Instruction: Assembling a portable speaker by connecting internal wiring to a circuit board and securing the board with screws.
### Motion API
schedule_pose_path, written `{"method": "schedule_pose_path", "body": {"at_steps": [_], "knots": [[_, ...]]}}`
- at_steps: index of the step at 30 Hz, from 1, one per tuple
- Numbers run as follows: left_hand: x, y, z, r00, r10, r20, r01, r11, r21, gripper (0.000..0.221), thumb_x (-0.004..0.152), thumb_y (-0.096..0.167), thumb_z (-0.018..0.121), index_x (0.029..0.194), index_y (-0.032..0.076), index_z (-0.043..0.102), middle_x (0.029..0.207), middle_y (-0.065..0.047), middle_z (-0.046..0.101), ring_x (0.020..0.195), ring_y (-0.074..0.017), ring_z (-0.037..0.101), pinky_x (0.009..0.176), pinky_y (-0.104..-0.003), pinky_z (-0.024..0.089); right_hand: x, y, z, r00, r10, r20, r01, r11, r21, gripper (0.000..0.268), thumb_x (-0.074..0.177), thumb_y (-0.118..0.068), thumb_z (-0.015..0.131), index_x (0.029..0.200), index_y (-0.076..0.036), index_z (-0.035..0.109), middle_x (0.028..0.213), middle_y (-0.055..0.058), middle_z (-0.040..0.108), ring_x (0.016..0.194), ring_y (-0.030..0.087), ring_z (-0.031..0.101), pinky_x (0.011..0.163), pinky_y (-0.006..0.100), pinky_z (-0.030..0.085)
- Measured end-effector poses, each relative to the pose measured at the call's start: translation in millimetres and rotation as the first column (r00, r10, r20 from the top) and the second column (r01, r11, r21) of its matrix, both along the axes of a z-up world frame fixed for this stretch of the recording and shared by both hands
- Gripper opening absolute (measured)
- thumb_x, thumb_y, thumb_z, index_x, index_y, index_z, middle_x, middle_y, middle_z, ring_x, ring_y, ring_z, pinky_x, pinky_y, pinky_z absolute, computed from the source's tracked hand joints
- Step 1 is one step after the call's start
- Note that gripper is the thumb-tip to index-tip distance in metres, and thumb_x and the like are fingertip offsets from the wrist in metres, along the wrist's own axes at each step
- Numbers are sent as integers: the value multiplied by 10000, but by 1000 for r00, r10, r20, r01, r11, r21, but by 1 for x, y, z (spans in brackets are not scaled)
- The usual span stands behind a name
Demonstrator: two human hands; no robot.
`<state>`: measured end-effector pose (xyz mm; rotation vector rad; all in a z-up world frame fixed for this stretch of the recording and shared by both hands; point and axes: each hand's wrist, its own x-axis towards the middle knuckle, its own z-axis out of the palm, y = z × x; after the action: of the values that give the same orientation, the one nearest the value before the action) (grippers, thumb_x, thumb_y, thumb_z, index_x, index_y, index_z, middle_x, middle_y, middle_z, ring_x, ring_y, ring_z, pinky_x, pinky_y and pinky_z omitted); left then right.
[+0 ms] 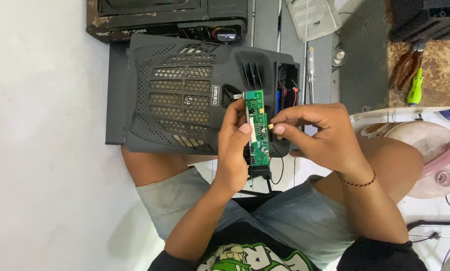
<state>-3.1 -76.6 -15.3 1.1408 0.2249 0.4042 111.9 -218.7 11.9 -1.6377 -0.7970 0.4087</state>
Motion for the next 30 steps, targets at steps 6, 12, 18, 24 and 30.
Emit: {"method": "schedule_pose_path", "body": {"at_steps": [6,12,18,24,30], "knots": [[0,-2,11,1000,1,-12,-1,999,37,499,1022,315,516,1442,60,429,1155,-79,509,1053,-145,432,975,-383,425,-6,3,11,984,-67,167,65,998,21,89,863,-2,802,950,-9,788,652,131,726,615,229,733,589,380,601],[-2,-3,10,1000,-3,-17,4,999,50,511,1006,306,502,1439,47,418,1148,-77,517,1053,-146,446,973,-379,430,-5,1,9,986,-59,157,51,997,52,94,843,-1,818,929,-17,783,612,117,704,568,197,698,564,359,574],[0,-6,26,1000,3,-3,-2,997,79,467,1006,318,507,1380,48,435,1091,-82,508,1018,-151,458,942,-357,430,-6,3,7,988,-70,134,60,995,82,86,841,35,799,918,1,777,646,149,719,587,221,705,579,370,568],[0,-9,36,1000,2,-11,0,988,155,447,1012,319,495,1364,53,424,1023,-55,467,965,-139,425,886,-345,413,-6,2,3,990,-68,124,57,994,90,60,851,22,789,898,-11,771,637,134,721,603,223,720,588,364,567],[0,-8,38,1000,5,-10,-3,978,210,460,1023,321,482,1370,33,391,1004,-64,454,957,-149,425,882,-360,403,-7,3,2,993,-82,86,74,993,91,63,852,22,798,897,-9,768,632,121,718,602,183,708,581,330,565]]}}
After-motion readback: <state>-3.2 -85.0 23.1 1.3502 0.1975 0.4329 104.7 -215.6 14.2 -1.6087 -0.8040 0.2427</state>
